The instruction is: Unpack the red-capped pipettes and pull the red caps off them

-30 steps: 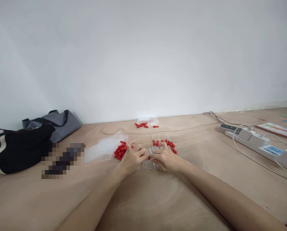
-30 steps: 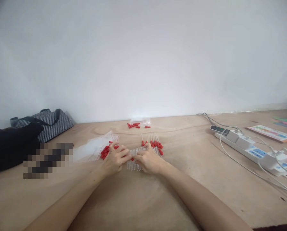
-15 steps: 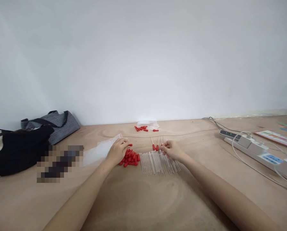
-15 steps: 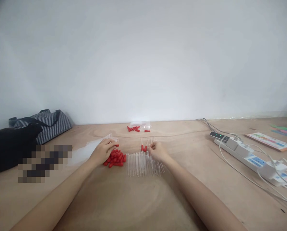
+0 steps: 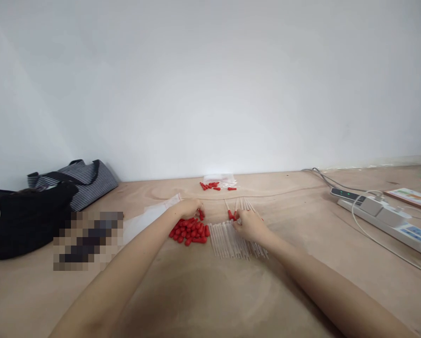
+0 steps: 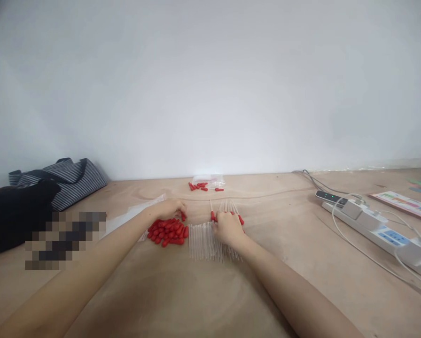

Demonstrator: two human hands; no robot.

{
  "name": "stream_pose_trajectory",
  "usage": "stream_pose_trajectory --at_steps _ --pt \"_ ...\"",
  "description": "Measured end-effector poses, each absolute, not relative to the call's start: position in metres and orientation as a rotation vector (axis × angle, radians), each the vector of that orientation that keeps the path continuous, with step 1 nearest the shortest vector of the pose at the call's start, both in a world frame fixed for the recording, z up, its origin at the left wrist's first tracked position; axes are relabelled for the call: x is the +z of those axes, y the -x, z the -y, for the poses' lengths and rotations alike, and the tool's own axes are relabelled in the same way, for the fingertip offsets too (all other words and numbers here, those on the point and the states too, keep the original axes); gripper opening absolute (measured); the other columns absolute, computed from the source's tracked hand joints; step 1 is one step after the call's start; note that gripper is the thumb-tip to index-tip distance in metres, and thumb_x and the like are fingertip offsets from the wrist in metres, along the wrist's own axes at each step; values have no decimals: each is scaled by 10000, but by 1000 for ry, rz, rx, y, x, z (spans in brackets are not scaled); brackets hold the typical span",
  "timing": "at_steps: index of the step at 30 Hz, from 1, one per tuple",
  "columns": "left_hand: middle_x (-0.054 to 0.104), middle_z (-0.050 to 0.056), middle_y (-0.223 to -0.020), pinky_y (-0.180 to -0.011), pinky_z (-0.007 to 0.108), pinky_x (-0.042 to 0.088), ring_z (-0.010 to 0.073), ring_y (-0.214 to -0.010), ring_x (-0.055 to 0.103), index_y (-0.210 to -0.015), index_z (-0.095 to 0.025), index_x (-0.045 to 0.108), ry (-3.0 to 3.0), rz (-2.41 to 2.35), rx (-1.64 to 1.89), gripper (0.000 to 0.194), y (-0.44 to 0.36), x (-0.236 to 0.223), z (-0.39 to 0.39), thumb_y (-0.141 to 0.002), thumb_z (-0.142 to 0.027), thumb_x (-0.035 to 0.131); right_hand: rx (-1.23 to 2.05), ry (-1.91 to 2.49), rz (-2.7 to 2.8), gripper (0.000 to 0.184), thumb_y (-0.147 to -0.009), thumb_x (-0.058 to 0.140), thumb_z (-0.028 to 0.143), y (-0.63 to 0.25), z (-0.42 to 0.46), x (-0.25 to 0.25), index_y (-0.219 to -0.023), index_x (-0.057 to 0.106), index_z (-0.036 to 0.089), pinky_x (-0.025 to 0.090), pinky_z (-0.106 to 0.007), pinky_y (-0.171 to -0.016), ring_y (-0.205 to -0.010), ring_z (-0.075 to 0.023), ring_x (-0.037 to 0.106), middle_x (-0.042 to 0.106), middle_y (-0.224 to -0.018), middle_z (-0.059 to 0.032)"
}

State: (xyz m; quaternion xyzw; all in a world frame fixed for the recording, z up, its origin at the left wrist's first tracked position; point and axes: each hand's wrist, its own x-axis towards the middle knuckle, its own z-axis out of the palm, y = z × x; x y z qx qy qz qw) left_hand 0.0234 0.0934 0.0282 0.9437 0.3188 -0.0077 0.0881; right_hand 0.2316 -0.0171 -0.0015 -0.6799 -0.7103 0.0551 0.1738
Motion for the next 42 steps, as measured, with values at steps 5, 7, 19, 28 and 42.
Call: stream_pose_trajectory --at_steps 5,7,19,28,42 --pt "689 -42 -715 -584 171 418 116 -661 616 -720 -239 684 -2782 -1049 1 401 -15 29 -95 -582 64 459 272 1978 1809 178 -753 486 298 -260 -1 -1 -829 598 182 344 -209 -544 -677 -141 574 645 -781 -49" --pt "691 -14 -798 -669 218 426 139 -749 613 -764 -230 680 -2799 -1129 116 383 -14 32 -91 -632 42 444 283 2036 1688 187 -764 457 269 -281 -11 -2 -833 601 172 343 -200 -537 -670 -132 571 645 -769 -54" --pt "639 -26 -698 -843 382 283 135 -738 538 -741 -260 631 -3032 -836 1417 200 -14 0 35 -773 -127 485 622 2077 1495 295 -602 604 415 -316 -33 -23 -449 572 165 290 -208 -403 -418 -109 477 518 -392 -1" --pt "637 -14 -709 -824 367 274 145 -793 543 -721 -273 649 -2892 -1024 1449 216 -16 -8 29 -783 -147 484 701 1984 1375 329 -603 599 327 -313 -35 -25 -342 456 187 290 -232 -394 -352 -115 433 431 -305 8" --pt "653 -11 -701 -814 378 251 157 -787 549 -772 -254 644 -2960 -1088 1464 158 -25 -9 29 -800 -184 505 681 1391 1089 246 -735 474 401 -298 -9 -15 -849 411 193 460 -247 -592 -654 -137 598 619 -735 -23"
